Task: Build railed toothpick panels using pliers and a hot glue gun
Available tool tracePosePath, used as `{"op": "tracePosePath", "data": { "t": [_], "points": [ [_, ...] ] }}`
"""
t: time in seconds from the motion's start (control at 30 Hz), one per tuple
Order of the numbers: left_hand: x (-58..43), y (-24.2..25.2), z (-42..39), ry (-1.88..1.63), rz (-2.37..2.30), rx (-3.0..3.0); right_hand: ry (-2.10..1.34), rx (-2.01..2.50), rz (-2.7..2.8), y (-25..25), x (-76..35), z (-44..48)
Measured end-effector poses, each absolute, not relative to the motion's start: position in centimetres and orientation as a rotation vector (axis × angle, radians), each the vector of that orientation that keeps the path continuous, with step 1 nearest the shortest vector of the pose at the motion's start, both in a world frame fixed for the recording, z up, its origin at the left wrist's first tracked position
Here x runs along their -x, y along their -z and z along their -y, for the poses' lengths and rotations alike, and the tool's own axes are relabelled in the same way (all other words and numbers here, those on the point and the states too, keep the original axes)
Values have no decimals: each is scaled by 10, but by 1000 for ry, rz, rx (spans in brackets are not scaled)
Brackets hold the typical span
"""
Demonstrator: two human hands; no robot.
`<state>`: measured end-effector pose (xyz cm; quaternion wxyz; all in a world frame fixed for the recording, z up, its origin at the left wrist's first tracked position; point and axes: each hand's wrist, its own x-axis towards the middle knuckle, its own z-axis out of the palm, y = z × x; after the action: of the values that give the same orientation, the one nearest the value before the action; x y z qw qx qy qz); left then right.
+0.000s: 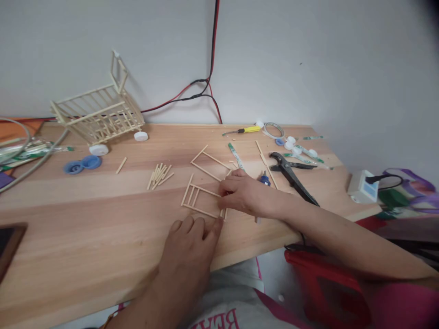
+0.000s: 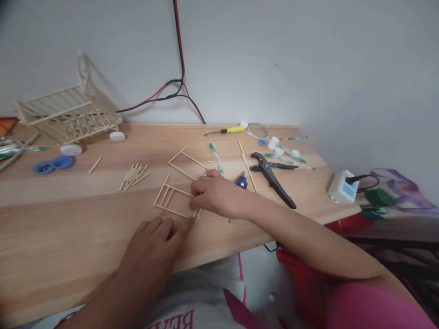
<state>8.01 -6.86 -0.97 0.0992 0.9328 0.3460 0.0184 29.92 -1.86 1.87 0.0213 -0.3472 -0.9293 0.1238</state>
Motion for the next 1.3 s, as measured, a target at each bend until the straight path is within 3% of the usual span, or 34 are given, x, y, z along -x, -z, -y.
{"op": "tracePosePath", "data": {
  "t": [0.37, 0.63, 0.8, 0.97, 1.3],
  "points": [
    [-78, 12, 70, -132, -1032, -2766, -384, 1187, 2658, -35, -318, 17],
    [-75, 17, 69, -316, -1051, -2716, -358, 1143, 2833, -34, -305, 21],
    [-66, 16, 68, -677, -1110, -2298, -332, 1095, 3071, -41, -285, 18],
    [-59, 2, 62, -701, -1232, -1759, -386, 1103, 3166, -47, -273, 12],
    [-59, -10, 56, -790, -1046, -860, -364, 773, 2644, -44, -259, 38]
  ]
}}
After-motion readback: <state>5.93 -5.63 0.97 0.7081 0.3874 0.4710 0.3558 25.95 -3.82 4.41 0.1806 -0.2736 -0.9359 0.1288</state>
